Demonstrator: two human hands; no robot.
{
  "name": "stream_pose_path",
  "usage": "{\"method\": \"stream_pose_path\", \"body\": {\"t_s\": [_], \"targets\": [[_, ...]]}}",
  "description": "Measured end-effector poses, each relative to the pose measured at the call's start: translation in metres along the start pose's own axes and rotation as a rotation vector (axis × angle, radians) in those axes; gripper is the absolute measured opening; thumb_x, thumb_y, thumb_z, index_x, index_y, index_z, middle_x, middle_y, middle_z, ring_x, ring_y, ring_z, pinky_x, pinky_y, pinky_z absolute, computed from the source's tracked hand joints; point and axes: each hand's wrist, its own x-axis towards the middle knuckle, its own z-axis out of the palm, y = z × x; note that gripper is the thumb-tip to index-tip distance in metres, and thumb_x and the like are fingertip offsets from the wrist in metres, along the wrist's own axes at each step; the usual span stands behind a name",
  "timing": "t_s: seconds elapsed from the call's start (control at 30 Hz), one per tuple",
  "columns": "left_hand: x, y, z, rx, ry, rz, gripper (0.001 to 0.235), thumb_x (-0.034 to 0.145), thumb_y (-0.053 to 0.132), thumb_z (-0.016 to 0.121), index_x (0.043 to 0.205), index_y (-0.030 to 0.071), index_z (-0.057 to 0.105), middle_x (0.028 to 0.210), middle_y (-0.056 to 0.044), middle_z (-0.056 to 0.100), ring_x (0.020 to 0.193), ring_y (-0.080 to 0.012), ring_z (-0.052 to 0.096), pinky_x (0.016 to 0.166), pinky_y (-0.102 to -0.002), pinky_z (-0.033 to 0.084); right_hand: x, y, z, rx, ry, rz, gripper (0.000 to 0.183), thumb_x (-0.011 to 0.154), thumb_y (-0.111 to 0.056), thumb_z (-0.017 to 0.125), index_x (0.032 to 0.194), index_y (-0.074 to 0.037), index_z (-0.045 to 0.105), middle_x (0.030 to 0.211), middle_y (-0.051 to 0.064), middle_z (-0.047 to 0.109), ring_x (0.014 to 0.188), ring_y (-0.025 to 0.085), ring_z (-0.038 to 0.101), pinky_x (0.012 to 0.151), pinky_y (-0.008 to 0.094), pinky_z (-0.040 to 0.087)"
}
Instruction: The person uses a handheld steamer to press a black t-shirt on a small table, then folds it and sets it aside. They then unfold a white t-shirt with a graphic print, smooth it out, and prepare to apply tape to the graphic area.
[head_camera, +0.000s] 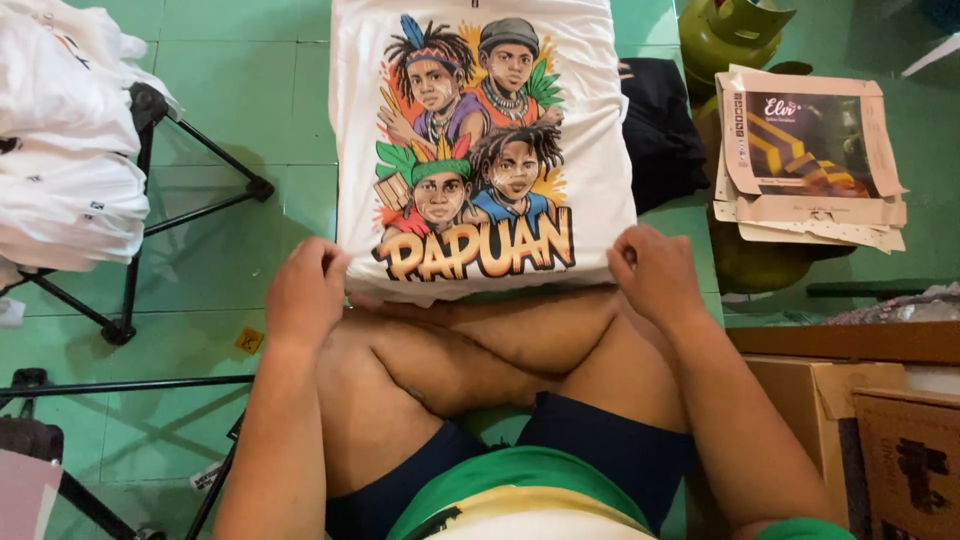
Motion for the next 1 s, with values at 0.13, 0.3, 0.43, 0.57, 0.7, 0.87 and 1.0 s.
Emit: {"method": "stream_pose_path", "body": {"t_s": [0.13,0.3,0.43,0.57,0.7,0.87,1.0], "targets": [[-0.007,0.006,-0.010,-0.004,-0.051,0.020,0.018,0.101,0.031,0.063,0.104,0.014,0.067,0.109,-0.012,0.068,0.105,-0.0420,0.069,0.090,-0.055,0.055,-0.009,-0.012,-0.024,0.021,-0.303,0.077,0.023,0.086,-0.038,0.068,0.076,-0.017,0.068,0.072,0.005,0.071,0.083,0.032,0.073,0.078,0.044,0.052],[0.026,0.029,-0.012,-0.029,0.024,0.083,0.027,0.095,0.035,0.070,0.110,0.012,0.067,0.114,-0.010,0.064,0.106,-0.0366,0.069,0.090,-0.054,0.056,0.022,-0.009,-0.033,0.202,-0.410,0.163,0.023,0.089,-0.034,0.065,0.087,-0.011,0.073,0.085,0.018,0.075,0.094,0.046,0.069,0.080,0.056,0.052],[0.109,0.063,0.014,-0.158,0.137,0.360,0.036,0.097,0.033,0.070,0.121,0.008,0.065,0.114,-0.015,0.060,0.116,-0.0419,0.061,0.098,-0.054,0.052,0.096,0.019,0.008,0.194,0.003,-0.043,0.017,0.096,-0.024,0.069,0.095,-0.007,0.069,0.087,0.018,0.065,0.091,0.043,0.067,0.078,0.049,0.052],[0.211,0.110,0.038,-0.123,0.050,0.460,0.054,0.106,0.033,0.054,0.149,0.002,0.047,0.154,-0.018,0.045,0.145,-0.0359,0.036,0.118,-0.052,0.032,0.193,-0.003,0.030,0.324,0.048,-0.161,0.020,0.103,-0.013,0.053,0.118,-0.005,0.064,0.123,0.014,0.063,0.111,0.037,0.060,0.088,0.050,0.047],[0.274,0.126,0.054,0.042,-0.065,0.215,0.071,0.108,0.053,0.040,0.162,0.012,0.023,0.169,-0.013,0.022,0.155,-0.0390,0.015,0.125,-0.055,0.013,0.279,0.011,0.080,0.246,0.007,-0.177,0.037,0.106,-0.020,0.043,0.132,-0.002,0.063,0.135,0.020,0.061,0.122,0.042,0.054,0.093,0.055,0.044],[0.292,0.131,0.047,0.293,-0.024,0.092,0.069,0.109,0.054,0.018,0.167,0.017,0.011,0.173,-0.002,0.001,0.158,-0.0311,-0.003,0.127,-0.056,0.003,0.316,-0.015,0.066,0.058,-0.349,0.110,0.068,0.106,-0.052,0.021,0.165,-0.020,0.021,0.173,0.004,0.007,0.157,0.033,-0.002,0.124,0.060,0.001],[0.323,0.119,0.049,0.265,-0.001,0.124,0.068,0.109,0.050,0.019,0.167,0.016,0.015,0.173,-0.001,0.004,0.158,-0.0302,-0.001,0.126,-0.058,0.004,0.329,-0.026,0.062,0.023,-0.363,0.115,0.069,0.106,-0.055,0.018,0.166,-0.021,0.016,0.173,0.002,0.004,0.157,0.032,-0.004,0.124,0.060,-0.001]]}}
